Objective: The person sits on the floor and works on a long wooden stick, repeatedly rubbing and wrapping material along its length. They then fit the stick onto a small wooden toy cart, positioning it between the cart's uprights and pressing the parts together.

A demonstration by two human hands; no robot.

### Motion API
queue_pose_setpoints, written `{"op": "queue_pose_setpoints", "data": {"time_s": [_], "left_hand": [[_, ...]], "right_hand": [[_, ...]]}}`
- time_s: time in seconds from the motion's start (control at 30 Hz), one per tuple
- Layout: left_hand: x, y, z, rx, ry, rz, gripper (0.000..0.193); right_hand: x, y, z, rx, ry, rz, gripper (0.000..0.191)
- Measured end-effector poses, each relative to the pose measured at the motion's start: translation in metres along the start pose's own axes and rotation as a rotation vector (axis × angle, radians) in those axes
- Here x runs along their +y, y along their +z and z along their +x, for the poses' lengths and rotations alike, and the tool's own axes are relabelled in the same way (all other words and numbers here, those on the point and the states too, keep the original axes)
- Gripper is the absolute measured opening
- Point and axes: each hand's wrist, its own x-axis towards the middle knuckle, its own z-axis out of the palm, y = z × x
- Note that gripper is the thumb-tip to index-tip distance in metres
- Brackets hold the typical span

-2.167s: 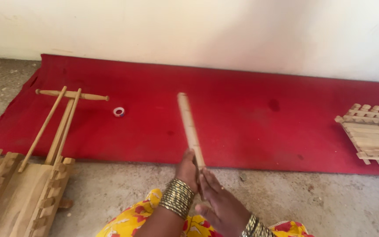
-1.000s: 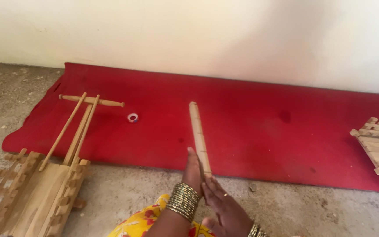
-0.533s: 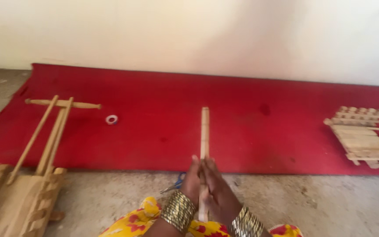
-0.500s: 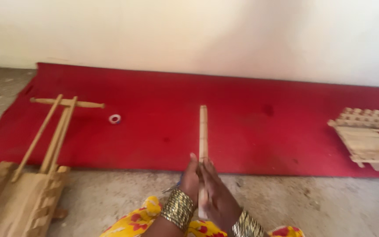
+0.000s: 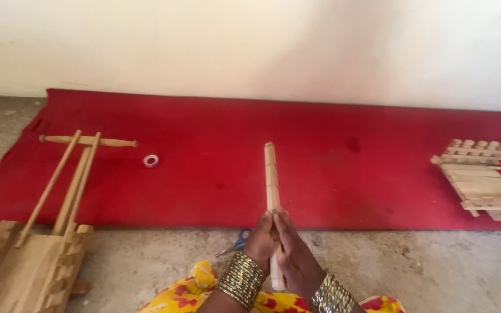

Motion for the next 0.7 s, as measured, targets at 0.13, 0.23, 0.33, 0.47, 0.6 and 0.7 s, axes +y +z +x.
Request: {"op": "queue_pose_setpoints", "data": {"time_s": [0.13,0.23,0.33,0.47,0.6,0.7], "left_hand": [[0.009,0.006,-0.007,0.089,-0.085,0.083,0.053],[0.030,0.002,-0.009,0.280,-0.044,0.120,0.050],[0.050,-0.003,-0.013,0.314,0.063,0.007,0.048],[0.053,0.006,-0.022,0.380,0.003,0.015,0.044],[0.022,0.028,-0.017,0.224,-0.002,0.598,0.042],[0.001,0.026,-0.015,0.012,-0.002,0.366,0.040]], "right_hand": [[-0.002,-0.003,0.002,-0.017,0.044,0.065,0.100],[-0.003,-0.005,0.001,-0.104,-0.036,0.060,0.102],[-0.002,-0.008,0.003,-0.158,-0.143,0.023,0.101],[-0.001,-0.013,0.006,-0.167,-0.095,-0.023,0.101],[0.001,-0.016,0.009,-0.082,0.040,0.073,0.108],[0.009,-0.023,0.012,0.038,0.041,-0.084,0.098]]}}
